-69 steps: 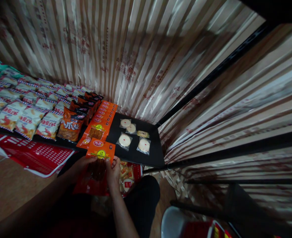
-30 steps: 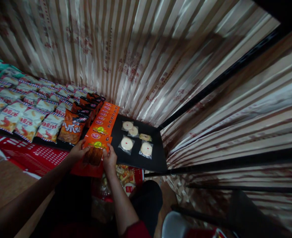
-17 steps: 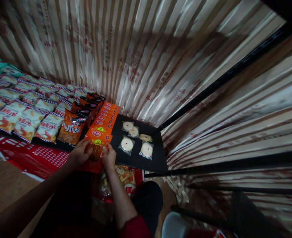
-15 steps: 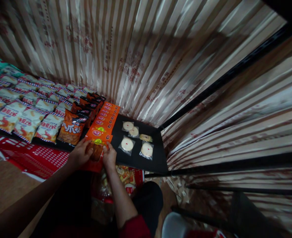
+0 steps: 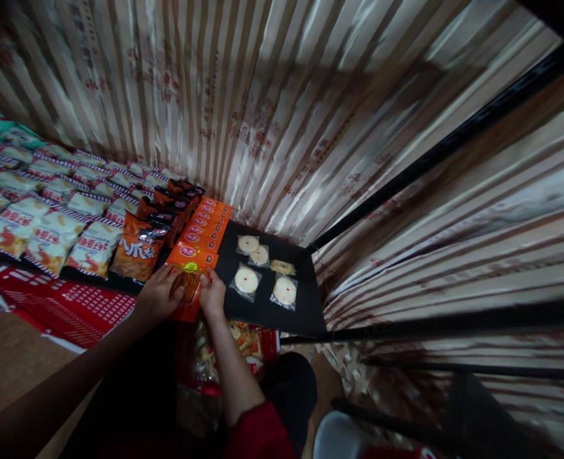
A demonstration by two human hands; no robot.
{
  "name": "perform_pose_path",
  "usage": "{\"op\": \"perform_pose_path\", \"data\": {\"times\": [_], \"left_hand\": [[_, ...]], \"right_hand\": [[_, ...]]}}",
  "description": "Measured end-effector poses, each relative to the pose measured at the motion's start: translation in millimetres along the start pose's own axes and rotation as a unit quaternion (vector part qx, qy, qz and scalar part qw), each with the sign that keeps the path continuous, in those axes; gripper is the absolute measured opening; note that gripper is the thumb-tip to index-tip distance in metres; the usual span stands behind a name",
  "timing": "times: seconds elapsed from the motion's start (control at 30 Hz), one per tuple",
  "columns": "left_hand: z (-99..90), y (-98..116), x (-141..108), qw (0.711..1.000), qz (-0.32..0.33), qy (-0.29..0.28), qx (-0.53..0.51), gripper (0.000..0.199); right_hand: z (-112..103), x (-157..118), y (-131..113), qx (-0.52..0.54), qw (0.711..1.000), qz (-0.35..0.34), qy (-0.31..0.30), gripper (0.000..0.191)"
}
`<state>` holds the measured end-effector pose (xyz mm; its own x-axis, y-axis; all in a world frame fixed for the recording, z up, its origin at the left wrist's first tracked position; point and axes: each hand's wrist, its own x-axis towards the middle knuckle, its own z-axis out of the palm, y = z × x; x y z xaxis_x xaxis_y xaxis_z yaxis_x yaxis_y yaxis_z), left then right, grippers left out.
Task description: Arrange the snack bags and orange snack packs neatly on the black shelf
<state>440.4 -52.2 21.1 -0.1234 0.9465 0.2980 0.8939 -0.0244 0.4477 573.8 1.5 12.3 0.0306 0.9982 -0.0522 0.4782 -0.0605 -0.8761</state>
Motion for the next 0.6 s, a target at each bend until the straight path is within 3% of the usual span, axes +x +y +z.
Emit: {"op": "perform_pose_path", "data": {"times": [0.6], "left_hand": [[0.7,5,31,0.997,-0.006,-0.072,0.015,0.042]], "right_hand": [[1,13,-9,-0.016,1.0,-0.002,0.011,0.033]]}}
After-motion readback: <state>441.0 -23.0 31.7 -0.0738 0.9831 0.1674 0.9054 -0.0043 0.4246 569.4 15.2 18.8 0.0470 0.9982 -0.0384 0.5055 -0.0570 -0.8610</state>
